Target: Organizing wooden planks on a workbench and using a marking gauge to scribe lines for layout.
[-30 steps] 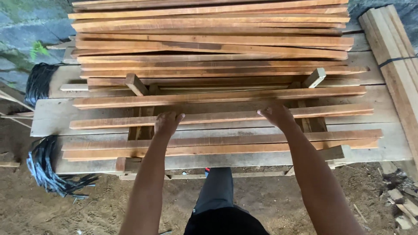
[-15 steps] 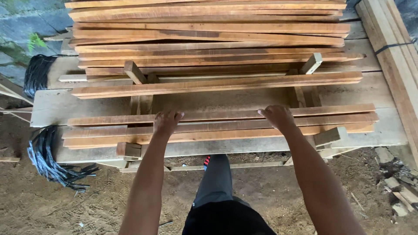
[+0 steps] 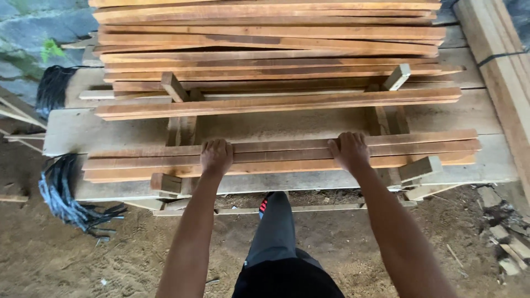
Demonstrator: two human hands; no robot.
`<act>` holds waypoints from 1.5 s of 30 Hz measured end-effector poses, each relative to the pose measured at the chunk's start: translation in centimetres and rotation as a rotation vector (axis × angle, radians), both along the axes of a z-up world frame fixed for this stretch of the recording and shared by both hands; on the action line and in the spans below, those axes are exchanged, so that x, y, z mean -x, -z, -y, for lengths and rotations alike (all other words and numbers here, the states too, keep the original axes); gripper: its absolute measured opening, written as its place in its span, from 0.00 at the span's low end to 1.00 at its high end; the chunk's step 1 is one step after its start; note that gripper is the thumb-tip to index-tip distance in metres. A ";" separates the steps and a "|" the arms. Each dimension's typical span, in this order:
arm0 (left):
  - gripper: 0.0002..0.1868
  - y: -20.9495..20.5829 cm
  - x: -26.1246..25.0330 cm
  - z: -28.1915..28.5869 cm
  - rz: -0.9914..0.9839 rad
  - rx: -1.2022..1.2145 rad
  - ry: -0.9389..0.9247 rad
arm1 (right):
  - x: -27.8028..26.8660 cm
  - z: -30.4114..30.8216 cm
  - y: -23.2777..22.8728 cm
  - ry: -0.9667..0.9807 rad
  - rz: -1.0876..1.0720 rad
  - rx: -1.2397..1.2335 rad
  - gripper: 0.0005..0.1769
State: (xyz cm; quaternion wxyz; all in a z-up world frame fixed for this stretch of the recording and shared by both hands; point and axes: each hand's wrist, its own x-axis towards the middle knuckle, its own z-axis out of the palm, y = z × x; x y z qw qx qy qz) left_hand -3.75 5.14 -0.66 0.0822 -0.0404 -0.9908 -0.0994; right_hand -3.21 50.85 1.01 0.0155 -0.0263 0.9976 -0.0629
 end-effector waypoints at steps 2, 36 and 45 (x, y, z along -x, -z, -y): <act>0.19 1.3 1.0 -1.0 0.052 0.040 0.008 | 0.3 1.8 -1.4 0.023 0.084 -0.011 0.33; 0.19 3.2 0.9 0.4 -0.127 -0.120 0.009 | 0.0 -1.0 1.0 0.013 -0.158 0.121 0.31; 0.17 0.1 -0.1 -0.7 -0.213 -0.198 0.007 | 0.2 -0.2 1.3 0.014 -0.316 0.130 0.20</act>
